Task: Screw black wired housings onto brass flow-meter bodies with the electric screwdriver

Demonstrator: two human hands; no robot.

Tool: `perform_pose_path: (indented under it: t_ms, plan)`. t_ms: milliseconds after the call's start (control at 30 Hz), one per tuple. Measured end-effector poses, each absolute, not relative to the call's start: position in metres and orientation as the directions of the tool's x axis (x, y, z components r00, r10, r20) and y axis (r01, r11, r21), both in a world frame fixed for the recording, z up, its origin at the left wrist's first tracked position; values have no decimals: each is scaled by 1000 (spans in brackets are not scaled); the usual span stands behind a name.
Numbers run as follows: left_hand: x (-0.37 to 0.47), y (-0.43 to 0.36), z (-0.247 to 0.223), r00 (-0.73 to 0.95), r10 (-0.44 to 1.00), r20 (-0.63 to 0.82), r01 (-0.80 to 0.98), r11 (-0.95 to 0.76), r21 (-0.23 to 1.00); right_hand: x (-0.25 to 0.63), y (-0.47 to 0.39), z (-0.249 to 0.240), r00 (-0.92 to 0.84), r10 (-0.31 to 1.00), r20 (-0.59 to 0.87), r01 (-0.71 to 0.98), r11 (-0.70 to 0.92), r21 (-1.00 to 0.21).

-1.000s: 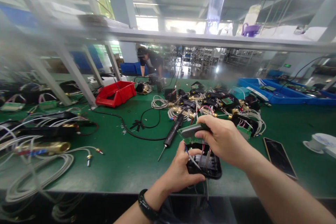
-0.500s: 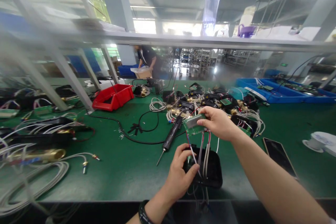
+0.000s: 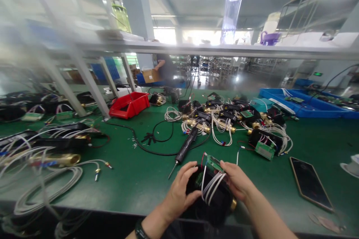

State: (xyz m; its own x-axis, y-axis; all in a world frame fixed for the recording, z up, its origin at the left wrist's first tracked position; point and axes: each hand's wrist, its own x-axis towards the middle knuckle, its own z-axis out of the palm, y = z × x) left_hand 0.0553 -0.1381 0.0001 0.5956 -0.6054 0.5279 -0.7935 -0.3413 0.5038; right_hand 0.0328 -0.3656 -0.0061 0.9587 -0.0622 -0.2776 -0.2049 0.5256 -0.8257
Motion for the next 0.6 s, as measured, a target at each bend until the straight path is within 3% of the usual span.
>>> perform_pose_path:
  t_ms: [167,267,400,500,600]
  plan:
    - [16,-149,17,711,-417,566,-680,-612,403,19,-352,-11,939,-94,-331,-184,676,-714]
    - [-17,-182,16,672,-535,512,-715,-650,259,12,-340,-15,929,-138,-343,-142,724,-675]
    - [-29,-198,9,669,-510,540,-638,-767,66,-4,-329,-19,928,-138,-345,-122,764,-634]
    - [-29,-184,11,683,-523,511,-629,-776,47,-17,-323,-21,936,-67,-345,-174,765,-621]
    - [-31,-173,13,722,-504,475,-615,-781,106,-26,-316,-23,938,-24,-346,-238,682,-692]
